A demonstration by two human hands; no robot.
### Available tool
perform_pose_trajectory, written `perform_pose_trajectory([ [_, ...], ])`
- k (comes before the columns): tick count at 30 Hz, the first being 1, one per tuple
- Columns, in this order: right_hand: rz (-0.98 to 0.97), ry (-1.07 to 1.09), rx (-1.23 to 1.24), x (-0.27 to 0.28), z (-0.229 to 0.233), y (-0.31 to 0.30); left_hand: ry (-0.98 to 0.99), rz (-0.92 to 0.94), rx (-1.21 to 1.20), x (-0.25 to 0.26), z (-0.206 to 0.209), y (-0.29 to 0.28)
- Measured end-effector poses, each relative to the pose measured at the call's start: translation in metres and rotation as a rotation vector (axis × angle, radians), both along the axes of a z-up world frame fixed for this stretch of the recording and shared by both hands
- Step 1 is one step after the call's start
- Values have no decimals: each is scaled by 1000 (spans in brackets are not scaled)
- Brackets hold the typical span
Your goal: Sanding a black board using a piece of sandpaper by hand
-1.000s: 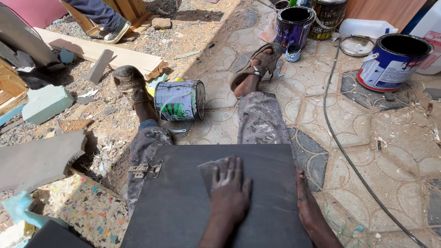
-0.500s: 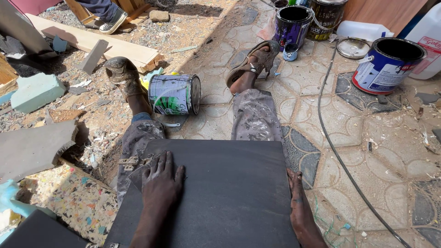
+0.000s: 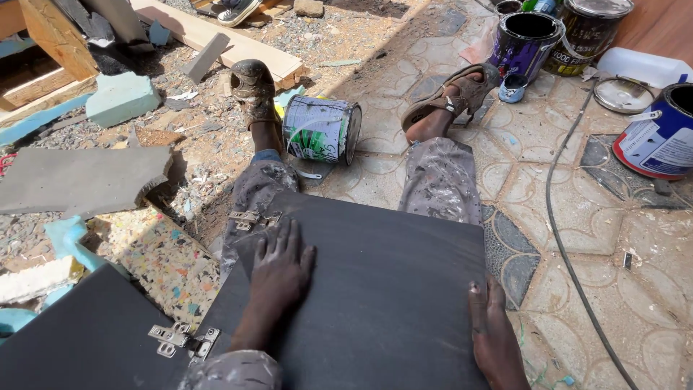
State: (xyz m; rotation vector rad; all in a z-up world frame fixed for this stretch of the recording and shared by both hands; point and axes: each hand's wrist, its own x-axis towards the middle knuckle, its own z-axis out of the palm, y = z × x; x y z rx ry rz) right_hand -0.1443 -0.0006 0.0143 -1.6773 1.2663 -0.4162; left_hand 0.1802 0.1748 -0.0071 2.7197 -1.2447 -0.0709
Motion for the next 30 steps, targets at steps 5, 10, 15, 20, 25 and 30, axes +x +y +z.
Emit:
perform_pose_trajectory([
  [5, 237, 602, -381, 22, -24, -13, 15, 121, -60, -57, 2, 2],
  [10, 294, 662, -482, 38, -38, -58, 317, -396, -320, -200, 40, -33],
  [15, 310, 614, -398, 56, -25, -88, 177, -110, -110, -78, 33, 20],
  [20, 396, 686, -642, 87, -67, -112, 54, 213, -28, -23, 7, 52],
  [25, 626, 598, -751, 138, -96, -111, 234, -222, -322, -159, 34, -26],
  [30, 593, 377, -575, 130, -33, -80, 159, -85, -111, -67, 34, -42],
])
